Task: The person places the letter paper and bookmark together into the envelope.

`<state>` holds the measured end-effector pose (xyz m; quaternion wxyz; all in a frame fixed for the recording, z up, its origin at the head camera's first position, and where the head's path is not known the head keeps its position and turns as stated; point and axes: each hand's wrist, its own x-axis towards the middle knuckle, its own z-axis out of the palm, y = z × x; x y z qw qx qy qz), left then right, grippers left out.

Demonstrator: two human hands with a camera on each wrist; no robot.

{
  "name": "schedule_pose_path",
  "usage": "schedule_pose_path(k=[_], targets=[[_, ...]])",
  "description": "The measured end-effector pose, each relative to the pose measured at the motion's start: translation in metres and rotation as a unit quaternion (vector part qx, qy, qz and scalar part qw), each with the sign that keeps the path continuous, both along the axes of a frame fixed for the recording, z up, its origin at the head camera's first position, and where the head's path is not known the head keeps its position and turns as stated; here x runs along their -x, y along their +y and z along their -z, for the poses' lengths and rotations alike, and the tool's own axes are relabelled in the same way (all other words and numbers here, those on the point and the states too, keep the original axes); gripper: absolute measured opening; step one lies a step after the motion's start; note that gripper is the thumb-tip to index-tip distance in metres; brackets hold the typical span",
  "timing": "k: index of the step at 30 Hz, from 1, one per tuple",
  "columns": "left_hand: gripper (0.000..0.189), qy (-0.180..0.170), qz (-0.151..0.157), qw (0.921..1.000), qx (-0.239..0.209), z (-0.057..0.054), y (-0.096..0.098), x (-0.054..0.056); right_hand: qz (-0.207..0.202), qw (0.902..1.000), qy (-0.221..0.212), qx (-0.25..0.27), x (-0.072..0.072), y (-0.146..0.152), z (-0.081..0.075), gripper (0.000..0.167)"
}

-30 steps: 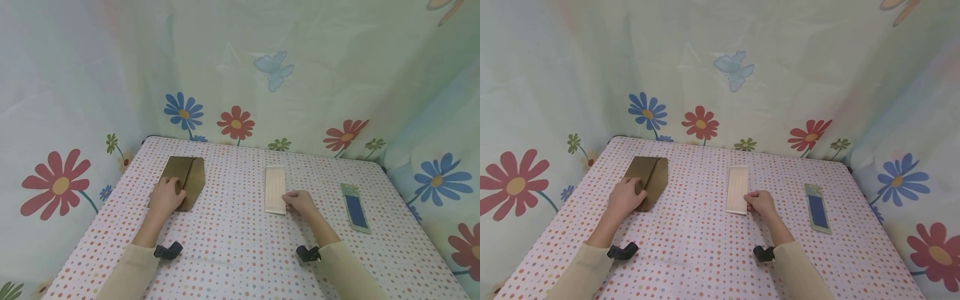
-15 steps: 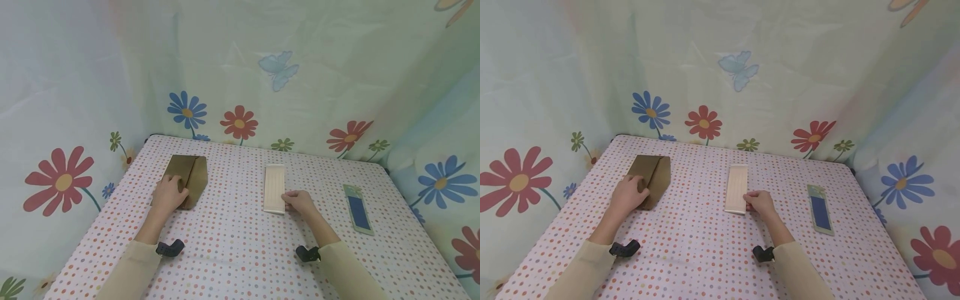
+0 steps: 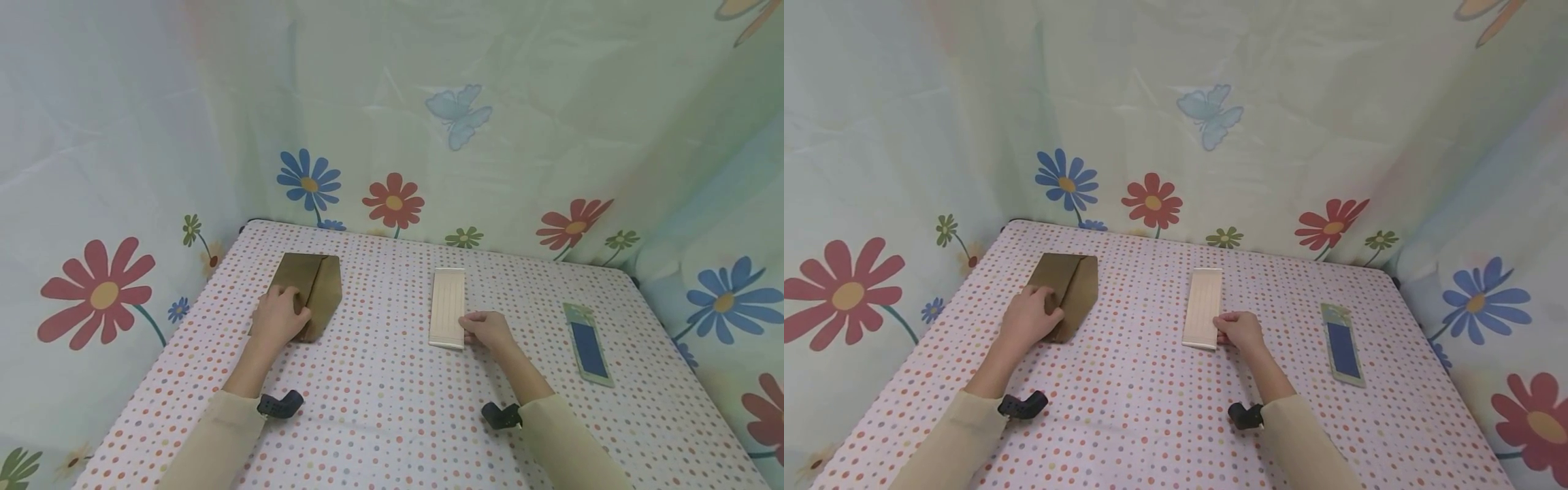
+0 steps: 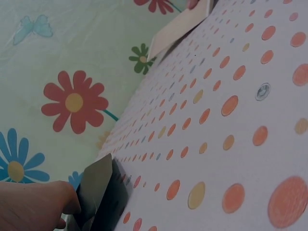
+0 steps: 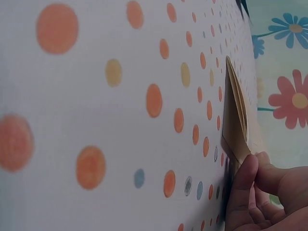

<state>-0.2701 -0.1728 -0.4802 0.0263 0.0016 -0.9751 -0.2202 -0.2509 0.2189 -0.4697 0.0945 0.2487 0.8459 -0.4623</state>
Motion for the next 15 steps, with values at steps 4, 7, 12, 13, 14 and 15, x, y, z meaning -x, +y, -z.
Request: schedule_pose_path(k=[4,7,12,13,14,15], targets=[[0.054,0.001,-0.003,1.0000,0.004,0.000,0.000,0.000,-0.004,1.0000,0.004,0.007,0.000,-0.003,-0.001,0.037],[0.054,-0.001,-0.004,1.0000,0.004,-0.002,0.000,0.000,0.001,0.9999,0.006,0.014,0.002,-0.006,-0.002,0.036],[0.053,0.002,-0.003,1.0000,0.002,-0.001,0.000,0.000,0.007,0.9999,0.002,0.012,0.005,-0.009,0.001,0.034],[0.053,0.004,-0.002,1.0000,0.001,-0.001,0.000,0.000,0.006,0.9999,0.001,0.011,0.006,-0.010,0.001,0.034],[0.053,0.004,-0.002,1.0000,0.001,0.000,0.000,0.000,0.006,0.9999,-0.001,0.010,0.006,-0.011,0.002,0.034],[0.053,0.005,-0.002,1.0000,0.001,0.000,0.001,-0.001,0.005,0.9999,-0.001,0.012,0.006,-0.011,0.003,0.034]])
